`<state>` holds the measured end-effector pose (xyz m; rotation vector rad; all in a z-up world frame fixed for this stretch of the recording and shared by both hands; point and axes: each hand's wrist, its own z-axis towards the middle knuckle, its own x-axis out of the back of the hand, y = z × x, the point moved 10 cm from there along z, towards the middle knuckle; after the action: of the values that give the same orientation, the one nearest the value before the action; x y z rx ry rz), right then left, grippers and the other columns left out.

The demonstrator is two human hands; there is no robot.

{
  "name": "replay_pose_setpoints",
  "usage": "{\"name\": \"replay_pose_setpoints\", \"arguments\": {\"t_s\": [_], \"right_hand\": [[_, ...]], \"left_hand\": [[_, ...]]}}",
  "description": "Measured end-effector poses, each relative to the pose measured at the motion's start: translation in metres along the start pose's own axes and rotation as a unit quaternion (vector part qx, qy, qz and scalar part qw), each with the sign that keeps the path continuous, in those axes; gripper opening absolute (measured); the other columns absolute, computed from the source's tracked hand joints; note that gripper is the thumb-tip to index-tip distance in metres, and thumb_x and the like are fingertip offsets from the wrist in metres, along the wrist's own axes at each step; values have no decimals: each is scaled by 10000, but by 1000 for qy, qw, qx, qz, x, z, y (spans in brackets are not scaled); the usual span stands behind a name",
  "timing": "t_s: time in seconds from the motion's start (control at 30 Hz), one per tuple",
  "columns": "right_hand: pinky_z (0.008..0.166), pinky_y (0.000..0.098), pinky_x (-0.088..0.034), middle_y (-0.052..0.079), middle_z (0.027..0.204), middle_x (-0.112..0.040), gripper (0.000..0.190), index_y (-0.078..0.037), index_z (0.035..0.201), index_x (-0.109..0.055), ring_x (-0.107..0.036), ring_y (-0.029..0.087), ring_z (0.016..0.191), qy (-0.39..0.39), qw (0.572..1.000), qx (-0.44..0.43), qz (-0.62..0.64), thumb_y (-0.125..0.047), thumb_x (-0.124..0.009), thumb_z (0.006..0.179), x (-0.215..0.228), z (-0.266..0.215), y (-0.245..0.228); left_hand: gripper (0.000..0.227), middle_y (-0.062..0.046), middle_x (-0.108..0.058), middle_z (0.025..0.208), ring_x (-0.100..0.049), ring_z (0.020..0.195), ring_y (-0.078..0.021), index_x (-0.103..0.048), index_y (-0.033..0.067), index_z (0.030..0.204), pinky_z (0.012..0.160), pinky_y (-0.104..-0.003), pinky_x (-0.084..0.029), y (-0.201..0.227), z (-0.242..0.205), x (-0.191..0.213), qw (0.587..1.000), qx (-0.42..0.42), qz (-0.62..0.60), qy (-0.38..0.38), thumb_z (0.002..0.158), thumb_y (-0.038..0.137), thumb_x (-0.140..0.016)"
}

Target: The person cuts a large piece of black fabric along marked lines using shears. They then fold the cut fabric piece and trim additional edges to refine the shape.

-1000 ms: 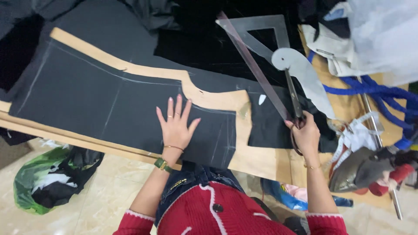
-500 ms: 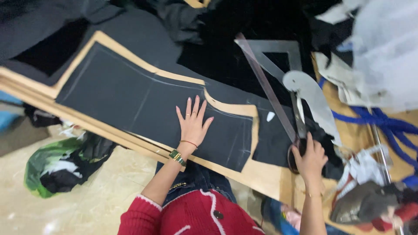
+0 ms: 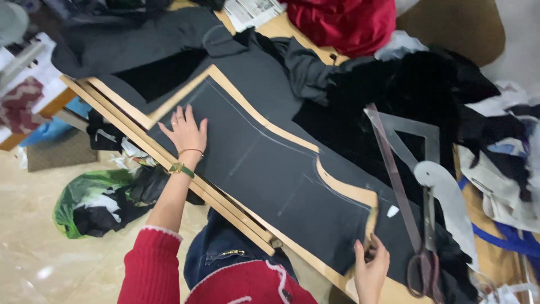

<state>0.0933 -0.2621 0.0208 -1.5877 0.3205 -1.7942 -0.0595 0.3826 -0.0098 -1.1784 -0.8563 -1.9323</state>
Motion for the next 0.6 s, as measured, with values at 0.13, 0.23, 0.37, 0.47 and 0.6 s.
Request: {"name": "replay_pose_setpoints", "arguments": {"t_s": [0.13,0.23,0.37,0.47,0.6], "right_hand": [[993,501,-400,178,1170,-692,685,-37,1378,-638,-588,386,1120,46,986,-51,-150,-496,-697,872,-30,-9,4],[918,560,-439,184,1130,-716,809,-10,1384,-664,-622,441,1069,105,959,-55,-257,-588,-726,821,-39,-12,19],[1001,508,-405,280,1184,-652,823,61,1379,-599,-524,460,1190,78,956,-230,-167,-477,-823,798,-34,-11,50],[1029,452,-402,253,1346,-630,823,48,1380,-617,-579,368,1244,61,917,-387,-82,-444,-853,765,-30,-20,45],[992,527,-440,279,1288,-678,871,37,1373,-670,-597,463,1189,16,863,-483,-149,-595,-797,788,-18,-22,52]], "left_hand": [[676,-128,-615,1354,-574,1175,-342,-608,159,1389,936,-596,-380,-15,23,6,999,-19,27,-36,857,570,-689],[779,-132,-614,1307,-596,1110,-351,-574,158,1381,851,-547,-406,-24,43,5,996,-28,38,-74,785,637,-727],[781,-142,-643,1188,-592,1060,-353,-602,117,1304,793,-514,-430,-32,64,-5,989,-32,-5,-144,766,650,-794],[458,-54,-681,869,-619,933,-298,-628,200,976,822,-465,-336,-39,77,-30,963,-24,-71,-257,784,570,-816],[440,-92,-755,993,-681,959,-334,-731,115,991,747,-471,-493,-25,82,-61,909,-93,-195,-357,874,538,-686]]}}
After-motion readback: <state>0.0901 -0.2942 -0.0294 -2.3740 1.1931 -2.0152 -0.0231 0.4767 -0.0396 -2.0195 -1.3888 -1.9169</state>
